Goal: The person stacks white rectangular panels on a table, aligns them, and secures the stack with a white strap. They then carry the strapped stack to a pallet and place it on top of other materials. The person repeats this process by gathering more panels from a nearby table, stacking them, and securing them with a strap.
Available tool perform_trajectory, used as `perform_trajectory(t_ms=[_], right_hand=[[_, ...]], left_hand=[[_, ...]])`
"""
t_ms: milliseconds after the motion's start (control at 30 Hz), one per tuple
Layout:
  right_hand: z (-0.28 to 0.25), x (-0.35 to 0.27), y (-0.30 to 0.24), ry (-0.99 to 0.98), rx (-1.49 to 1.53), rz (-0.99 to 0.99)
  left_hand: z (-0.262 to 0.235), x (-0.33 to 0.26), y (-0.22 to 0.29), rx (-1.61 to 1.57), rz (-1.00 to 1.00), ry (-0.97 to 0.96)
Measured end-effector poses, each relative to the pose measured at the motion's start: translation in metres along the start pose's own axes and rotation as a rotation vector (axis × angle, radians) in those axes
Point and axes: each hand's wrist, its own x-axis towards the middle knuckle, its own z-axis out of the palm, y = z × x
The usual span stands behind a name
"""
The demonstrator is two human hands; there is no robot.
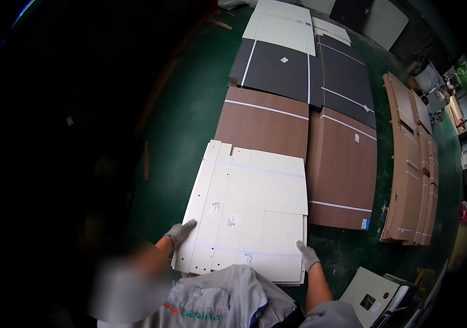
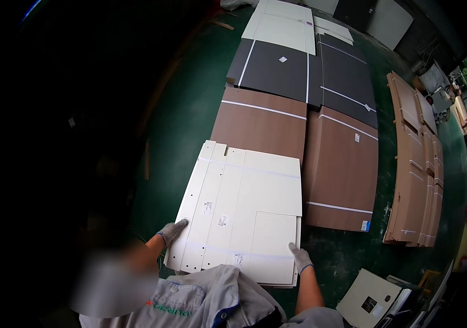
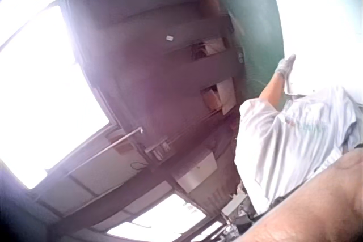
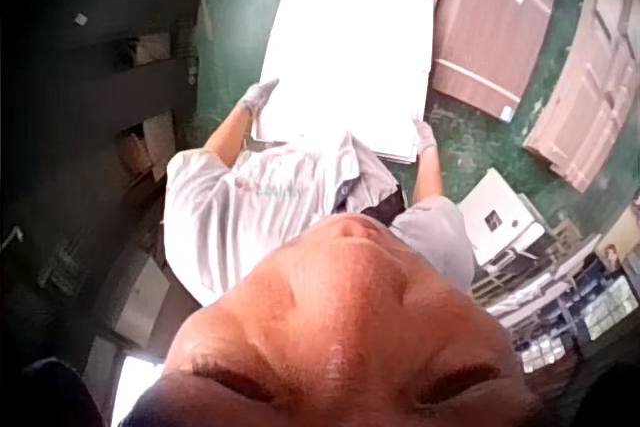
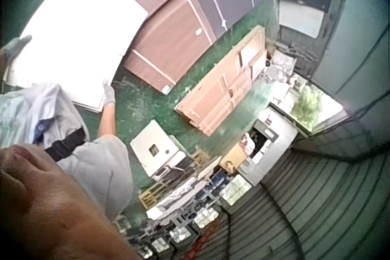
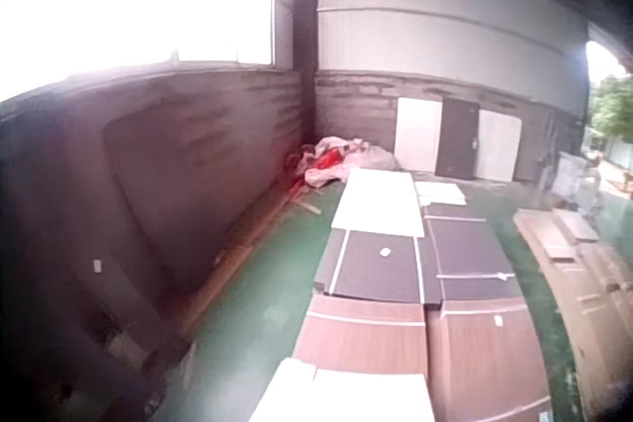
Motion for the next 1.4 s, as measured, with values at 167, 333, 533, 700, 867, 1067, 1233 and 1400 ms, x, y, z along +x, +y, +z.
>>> perform_trajectory(t_ms=[167, 333, 533, 700, 867, 1067, 1233, 1400], right_hand=[[0.078, -0.056, -0.047, 0.058, 0.411, 0.045], [0.141, -0.002, -0.104, 0.208, 0.349, 0.017], [0.079, 0.04, -0.199, 0.245, 0.049, -0.1], [0.024, 0.117, -0.23, 0.294, -0.108, -0.186], [0.056, 0.151, -0.22, 0.214, 0.086, -0.208], [0.098, 0.15, -0.199, 0.247, 0.161, -0.187], [0.118, 0.172, -0.181, 0.263, -0.479, 0.044], [0.136, 0.188, -0.166, 0.357, -0.237, -0.233]], left_hand=[[-0.05, 0.013, 0.099, 0.179, 0.102, 0.105], [-0.105, 0.057, 0.206, 0.176, 0.18, 0.147], [-0.05, 0.108, 0.212, -0.001, 0.262, 0.137], [0.008, 0.137, 0.211, -0.149, 0.287, 0.123], [-0.009, 0.137, 0.241, -0.321, 0.336, 0.079], [-0.042, 0.193, 0.249, -0.081, 0.361, 0.128], [-0.055, 0.274, 0.142, 0.022, 0.272, 0.049], [-0.029, 0.24, 0.148, -0.167, 0.214, 0.031]])
